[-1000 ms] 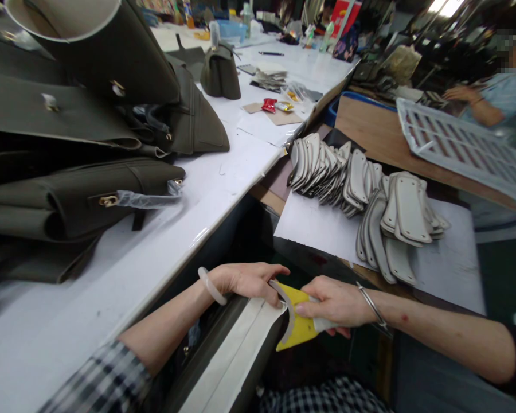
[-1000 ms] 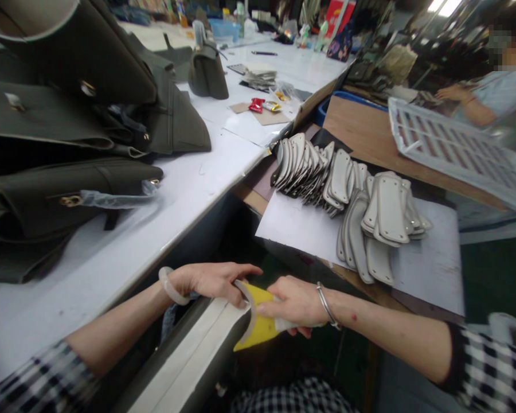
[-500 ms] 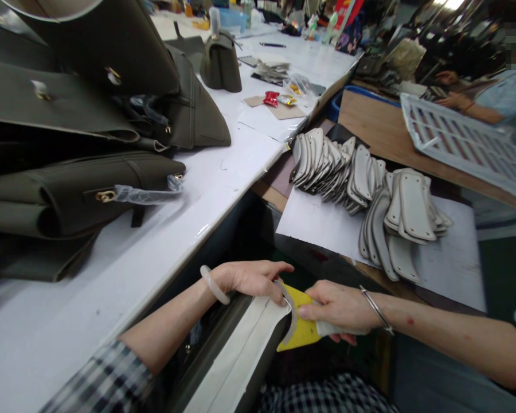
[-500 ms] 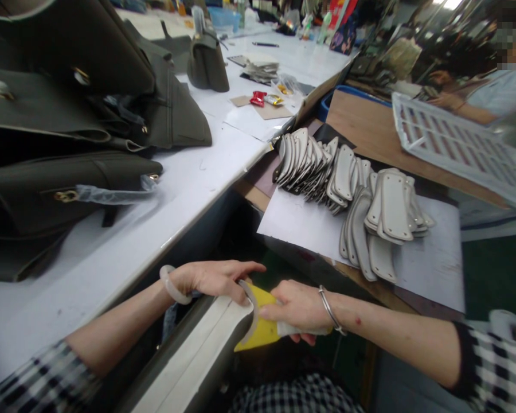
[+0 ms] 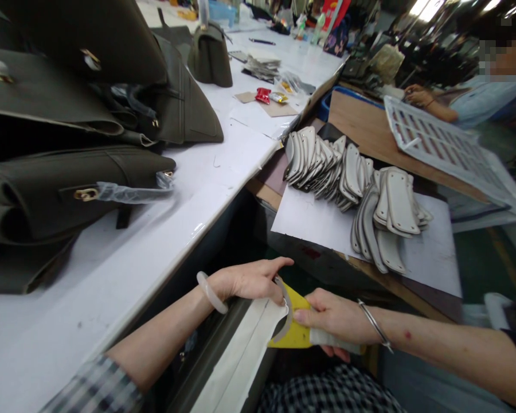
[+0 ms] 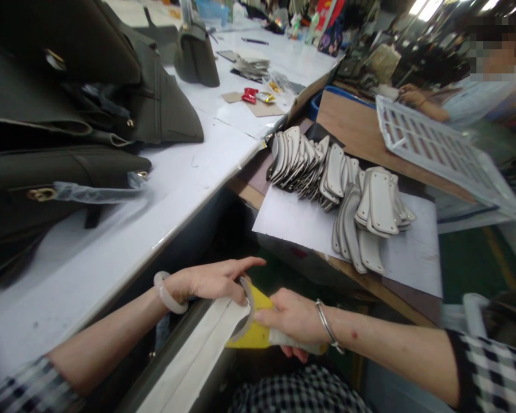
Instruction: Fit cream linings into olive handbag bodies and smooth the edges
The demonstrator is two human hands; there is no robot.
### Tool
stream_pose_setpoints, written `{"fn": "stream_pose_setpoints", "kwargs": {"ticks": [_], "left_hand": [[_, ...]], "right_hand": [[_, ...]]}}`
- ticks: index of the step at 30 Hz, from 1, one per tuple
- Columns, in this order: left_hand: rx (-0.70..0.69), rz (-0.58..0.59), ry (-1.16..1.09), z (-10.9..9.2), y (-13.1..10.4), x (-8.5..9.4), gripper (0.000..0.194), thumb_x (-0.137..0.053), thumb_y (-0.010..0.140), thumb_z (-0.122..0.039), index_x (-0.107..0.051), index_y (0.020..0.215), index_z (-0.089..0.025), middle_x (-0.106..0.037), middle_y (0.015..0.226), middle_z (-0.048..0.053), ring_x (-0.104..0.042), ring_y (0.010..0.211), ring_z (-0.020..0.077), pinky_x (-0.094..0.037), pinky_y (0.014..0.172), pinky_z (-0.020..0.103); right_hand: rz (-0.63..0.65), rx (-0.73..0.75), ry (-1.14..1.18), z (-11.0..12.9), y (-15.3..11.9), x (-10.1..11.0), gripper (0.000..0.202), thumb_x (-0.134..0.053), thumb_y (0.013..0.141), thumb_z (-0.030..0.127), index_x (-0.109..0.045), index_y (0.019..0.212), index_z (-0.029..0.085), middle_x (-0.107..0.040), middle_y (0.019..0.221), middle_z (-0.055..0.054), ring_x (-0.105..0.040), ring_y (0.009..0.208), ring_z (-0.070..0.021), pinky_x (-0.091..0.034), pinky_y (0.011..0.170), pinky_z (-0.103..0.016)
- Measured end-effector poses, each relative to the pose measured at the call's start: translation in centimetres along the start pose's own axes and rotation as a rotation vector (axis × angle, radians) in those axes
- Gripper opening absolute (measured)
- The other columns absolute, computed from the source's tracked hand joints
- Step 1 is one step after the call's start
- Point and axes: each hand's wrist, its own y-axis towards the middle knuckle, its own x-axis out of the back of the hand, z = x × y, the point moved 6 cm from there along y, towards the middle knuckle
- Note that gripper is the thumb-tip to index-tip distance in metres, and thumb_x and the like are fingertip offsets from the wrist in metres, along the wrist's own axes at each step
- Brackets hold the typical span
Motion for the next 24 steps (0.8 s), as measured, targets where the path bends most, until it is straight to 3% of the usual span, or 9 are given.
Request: {"fn": "stream_pose_setpoints", "kwargs": {"ticks": [11, 16, 20, 24], "left_hand": [[-0.023, -0.051, -0.176, 0.6, 0.1, -0.4, 0.1, -0.064, 0.057, -0.015, -0.028, 0.15, -0.018, -0.066, 0.107, 0.006, -0.061, 0.083, 0.0199, -0.047, 0.067, 0.027], [-0.051, -0.055, -0.436, 0.0, -0.8, -0.6, 0.099, -0.055, 0.05, -0.01, -0.027, 0.145, -0.017, -0.065, 0.096, 0.003, -0.056, 0.069, 0.0152, -0.042, 0.056, 0.024], [-0.14, -0.194, -0.484, -0.2, -2.9, -0.1, 0.081, -0.056, 0.054, -0.012, -0.042, 0.133, -0.016, -0.064, 0.116, 0.008, -0.058, 0.084, 0.0169, -0.045, 0.069, 0.028], [-0.107, -0.361, -0.383, 1.3, -5.9, -0.4, 0.056, -0.06, 0.081, -0.031, -0.05, 0.134, -0.018, -0.058, 0.139, 0.009, -0.055, 0.12, 0.0236, -0.043, 0.101, 0.036]], "right_hand": [[-0.119, 0.017, 0.193, -0.9, 0.8, -2.6, 0.046, -0.048, 0.087, 0.063, -0.051, 0.08, 0.017, -0.057, 0.047, 0.0, -0.049, 0.031, -0.0112, -0.036, 0.028, -0.016], [-0.128, 0.087, 0.268, 0.1, 1.9, -3.9, 0.057, -0.049, 0.082, 0.072, -0.054, 0.076, 0.015, -0.058, 0.047, -0.002, -0.05, 0.032, -0.0118, -0.036, 0.028, -0.017], [-0.123, 0.145, 0.394, 0.2, 2.8, -5.5, 0.066, -0.048, 0.078, 0.079, -0.054, 0.072, 0.014, -0.057, 0.045, -0.004, -0.051, 0.031, -0.0134, -0.035, 0.027, -0.018], [-0.119, 0.184, 0.523, -1.0, 1.9, -6.8, 0.068, -0.054, 0.076, 0.08, -0.057, 0.086, 0.013, -0.06, 0.051, -0.004, -0.052, 0.034, -0.0144, -0.039, 0.031, -0.02]]}}
